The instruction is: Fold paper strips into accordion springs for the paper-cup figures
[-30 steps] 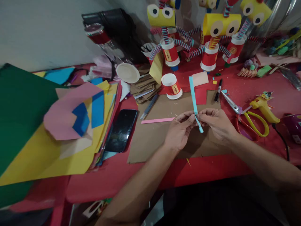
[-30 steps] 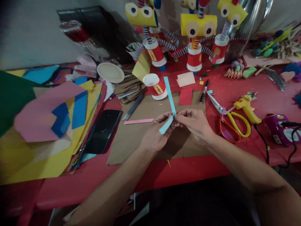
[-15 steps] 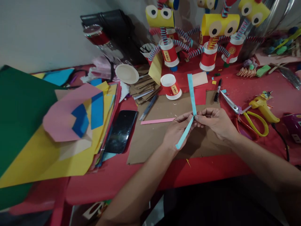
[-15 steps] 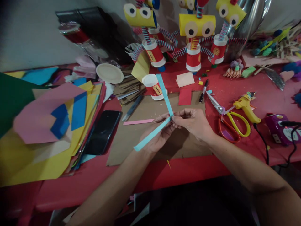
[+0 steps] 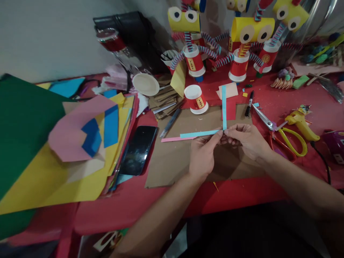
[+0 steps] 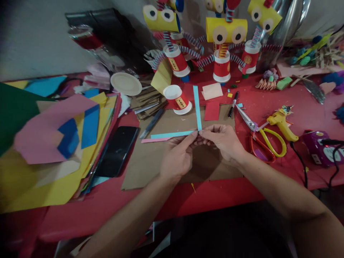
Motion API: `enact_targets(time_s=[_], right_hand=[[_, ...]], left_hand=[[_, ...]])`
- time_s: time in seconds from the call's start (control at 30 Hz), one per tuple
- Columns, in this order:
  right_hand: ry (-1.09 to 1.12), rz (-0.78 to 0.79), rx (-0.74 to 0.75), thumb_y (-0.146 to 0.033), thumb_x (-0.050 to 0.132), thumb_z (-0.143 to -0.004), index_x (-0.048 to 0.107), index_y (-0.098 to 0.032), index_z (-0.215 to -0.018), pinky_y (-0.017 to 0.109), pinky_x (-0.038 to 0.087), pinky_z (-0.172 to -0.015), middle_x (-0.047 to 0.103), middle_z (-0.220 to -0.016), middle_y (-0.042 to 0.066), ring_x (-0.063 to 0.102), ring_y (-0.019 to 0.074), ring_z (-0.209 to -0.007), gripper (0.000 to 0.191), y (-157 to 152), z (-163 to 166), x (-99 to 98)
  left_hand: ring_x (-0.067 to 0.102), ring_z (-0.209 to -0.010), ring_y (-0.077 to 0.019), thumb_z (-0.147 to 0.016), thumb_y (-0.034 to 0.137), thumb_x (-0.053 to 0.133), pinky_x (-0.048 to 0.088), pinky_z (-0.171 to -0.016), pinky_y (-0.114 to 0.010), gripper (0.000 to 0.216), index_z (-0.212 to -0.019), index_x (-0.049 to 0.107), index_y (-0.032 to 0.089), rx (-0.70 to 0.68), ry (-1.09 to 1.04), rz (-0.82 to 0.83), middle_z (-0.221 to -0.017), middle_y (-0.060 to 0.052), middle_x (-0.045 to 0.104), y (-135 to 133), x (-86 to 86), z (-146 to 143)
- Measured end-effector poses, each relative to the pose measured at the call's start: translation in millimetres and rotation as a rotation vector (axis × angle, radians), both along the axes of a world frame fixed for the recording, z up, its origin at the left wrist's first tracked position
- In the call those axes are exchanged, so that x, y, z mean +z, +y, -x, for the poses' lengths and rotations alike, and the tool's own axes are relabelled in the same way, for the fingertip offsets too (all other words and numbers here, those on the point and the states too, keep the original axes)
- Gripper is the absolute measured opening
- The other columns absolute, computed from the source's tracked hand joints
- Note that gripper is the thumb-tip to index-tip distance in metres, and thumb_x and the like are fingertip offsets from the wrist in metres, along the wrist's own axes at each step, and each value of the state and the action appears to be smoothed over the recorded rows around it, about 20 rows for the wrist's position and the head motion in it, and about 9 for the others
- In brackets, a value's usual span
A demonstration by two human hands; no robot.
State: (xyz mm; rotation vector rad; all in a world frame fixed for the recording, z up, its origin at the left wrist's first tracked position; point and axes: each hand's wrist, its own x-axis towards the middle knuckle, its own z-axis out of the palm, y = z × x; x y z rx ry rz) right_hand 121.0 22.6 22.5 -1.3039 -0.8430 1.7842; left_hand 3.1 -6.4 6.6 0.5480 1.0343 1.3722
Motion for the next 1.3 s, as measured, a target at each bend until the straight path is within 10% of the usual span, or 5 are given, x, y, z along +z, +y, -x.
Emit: enact_targets(time_s=[0.53, 1.3], right_hand=[[0.002, -0.032, 0.017, -0.034, 0.085, -0.048, 0.061, -0.018, -0.049, 0.02, 0.039, -0.047, 0.058, -0.046, -0.005, 0.049, 0.0047, -0.045, 0.03, 2.1, -1.6, -2.7], [-0.13, -0.208, 0.067, -0.037, 0.085, -0.05, 0.065, -0.017, -0.059, 0.024, 0.043, -0.053, 0.063, -0.058, -0.002, 0.053, 0.0089, -0.053, 0.03, -7.8, 1.0, -1.2]], left_hand=[[0.068, -0.075, -0.016, -0.066, 0.021, 0.075, 0.055, -0.081, -0.034, 0.01, -0.076, 0.075, 0.021, -0.065, 0.165, -0.098, -0.072, 0.0, 0.074, -0.8, -1.2, 5.2], [0.064, -0.051, -0.0098, -0.037, 0.007, 0.086, 0.055, -0.057, -0.022, 0.025, -0.052, 0.067, 0.015, -0.094, -0.035, 0.233, -0.052, 0.002, 0.067, 13.1, -0.4, 22.7]])
